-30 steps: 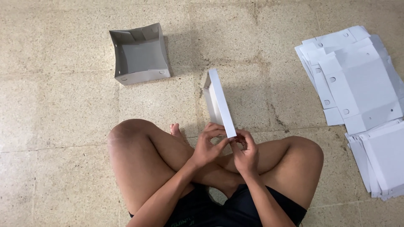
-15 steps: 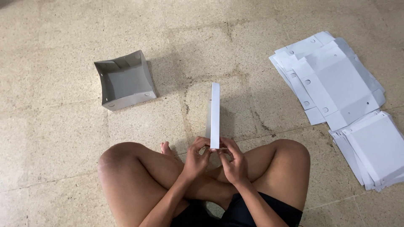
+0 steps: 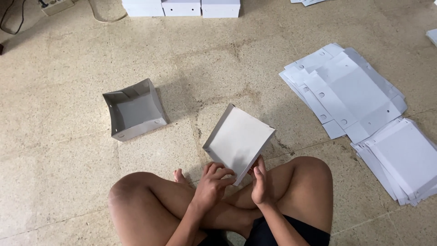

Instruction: Assembling a cardboard box from a flat sheet by folding and tucking flaps.

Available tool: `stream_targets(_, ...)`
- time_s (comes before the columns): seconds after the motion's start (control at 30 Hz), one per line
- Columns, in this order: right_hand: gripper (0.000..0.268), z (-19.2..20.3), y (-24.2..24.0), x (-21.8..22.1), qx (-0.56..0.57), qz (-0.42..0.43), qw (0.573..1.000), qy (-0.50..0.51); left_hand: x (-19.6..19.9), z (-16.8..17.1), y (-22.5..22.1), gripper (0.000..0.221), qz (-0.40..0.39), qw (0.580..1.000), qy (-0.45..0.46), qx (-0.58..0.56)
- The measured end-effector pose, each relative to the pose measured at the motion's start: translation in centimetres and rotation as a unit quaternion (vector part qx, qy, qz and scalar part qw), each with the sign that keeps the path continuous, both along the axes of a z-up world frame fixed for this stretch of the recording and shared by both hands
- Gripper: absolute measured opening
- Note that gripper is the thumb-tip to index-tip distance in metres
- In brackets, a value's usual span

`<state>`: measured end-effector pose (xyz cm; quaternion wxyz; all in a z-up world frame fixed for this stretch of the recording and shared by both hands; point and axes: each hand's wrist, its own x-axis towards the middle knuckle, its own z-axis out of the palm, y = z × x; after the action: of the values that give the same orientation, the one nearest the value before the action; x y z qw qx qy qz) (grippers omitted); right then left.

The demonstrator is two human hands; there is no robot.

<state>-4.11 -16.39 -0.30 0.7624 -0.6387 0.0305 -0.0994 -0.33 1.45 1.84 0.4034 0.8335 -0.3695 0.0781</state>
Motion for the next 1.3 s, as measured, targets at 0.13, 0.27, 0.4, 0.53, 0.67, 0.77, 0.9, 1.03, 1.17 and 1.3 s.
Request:
stream_targets(0.13, 0.062, 1.4, 0.2, 1.0, -0.049, -0.059, 0.986, 0.145, 0.5, -0.5, 0.2, 0.016, 0.018, 0.997, -0.015, 0.074)
stream_targets(0.27, 0.040, 2.1, 0.5, 1.3, -0.096, -0.097, 0.955, 0.263, 0.8, -1.7, 0.0, 0.021, 0.057, 0.989, -0.009, 0.133)
stream_targets(0.4, 0.033, 0.3, 0.6, 1.1, -0.131, -0.100, 0.962, 0.218, 0.7, -1.8, -0.4, 0.048, 0.086, 0.993, 0.047, 0.070)
stream_targets(0.53, 0.045, -1.7, 1.2, 0.5, -0.164, -0.044, 0.967, 0.192, 0.3, 0.1, -1.1, 0.045, 0.048, 0.994, 0.100, -0.003)
stream_targets(0.67, 0.040, -1.3, 1.6, 0.2, -0.105, -0.016, 0.966, 0.238, 0.0, -2.5, -1.1, 0.035, 0.043, 0.995, 0.079, 0.044)
stream_targets(0.77, 0.041, -3.1, 1.2, 0.5, -0.014, 0.030, 0.991, 0.127, 0.2, -2.1, -1.1, 0.030, 0.050, 0.994, 0.101, 0.004)
stream_targets(0.9, 0.043, -1.6, 1.2, 0.4, 0.020, 0.013, 0.990, 0.137, 0.2, -1.6, -1.1, 0.029, 0.061, 0.993, 0.097, -0.003)
stream_targets(1.03, 0.051, -1.6, 1.1, 0.2, -0.080, 0.015, 0.988, 0.135, 0.2, -2.4, -1.0, 0.026, 0.089, 0.989, 0.101, 0.066)
stream_targets(1.17, 0.050, -1.2, 1.3, -0.2, -0.150, 0.016, 0.976, 0.160, 0.1, -3.1, -0.8, 0.025, 0.124, 0.986, 0.087, 0.069)
stream_targets(1.3, 0.057, -3.6, 1.2, -0.5, -0.030, 0.076, 0.992, 0.101, 0.2, -4.1, -0.8, 0.020, 0.164, 0.978, 0.083, 0.096)
